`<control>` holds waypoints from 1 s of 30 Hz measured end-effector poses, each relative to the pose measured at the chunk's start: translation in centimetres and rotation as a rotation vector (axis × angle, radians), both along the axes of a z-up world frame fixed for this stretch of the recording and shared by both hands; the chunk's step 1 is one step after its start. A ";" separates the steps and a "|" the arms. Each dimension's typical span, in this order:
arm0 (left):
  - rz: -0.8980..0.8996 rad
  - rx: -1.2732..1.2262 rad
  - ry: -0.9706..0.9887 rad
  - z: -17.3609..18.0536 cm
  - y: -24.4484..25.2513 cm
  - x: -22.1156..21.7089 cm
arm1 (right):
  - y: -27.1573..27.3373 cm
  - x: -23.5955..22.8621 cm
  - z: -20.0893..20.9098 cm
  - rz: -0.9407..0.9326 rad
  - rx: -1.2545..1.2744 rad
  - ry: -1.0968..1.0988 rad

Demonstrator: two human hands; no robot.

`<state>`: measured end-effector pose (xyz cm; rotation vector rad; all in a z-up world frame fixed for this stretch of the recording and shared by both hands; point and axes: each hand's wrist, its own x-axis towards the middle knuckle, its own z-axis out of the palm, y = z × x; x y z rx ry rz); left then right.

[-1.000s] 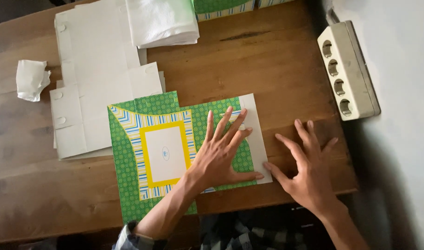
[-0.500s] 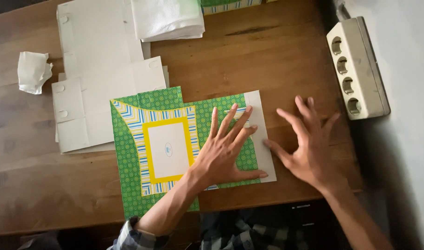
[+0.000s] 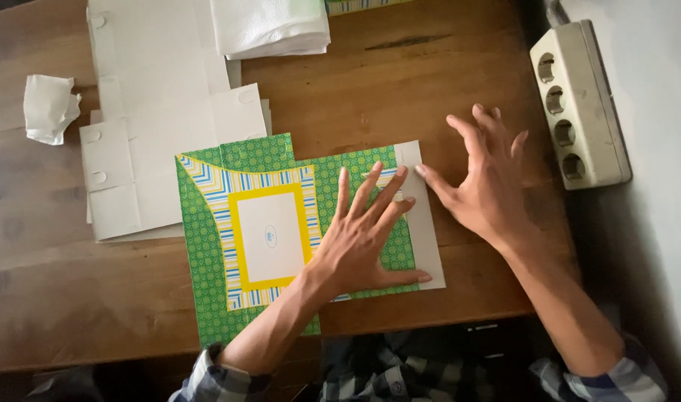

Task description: The person folds white tissue paper and places it into a small green and blue patterned box, then closes the box. They then pick up a flat white cardboard box blank, fold its flaps, and apply green patterned tape to seal the edges.

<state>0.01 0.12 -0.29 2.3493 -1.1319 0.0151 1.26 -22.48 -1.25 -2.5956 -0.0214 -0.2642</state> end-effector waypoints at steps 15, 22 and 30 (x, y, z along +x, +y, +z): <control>0.014 0.002 0.008 0.5 0.0 0.0 | 0.9 -5.3 1.1 0.043 0.008 0.012; 0.015 0.010 0.003 0.5 0.0 -0.1 | 0.7 -9.5 0.9 0.039 0.109 -0.020; 0.007 0.008 0.015 0.4 0.0 0.0 | 1.1 -11.8 1.2 0.019 0.137 0.017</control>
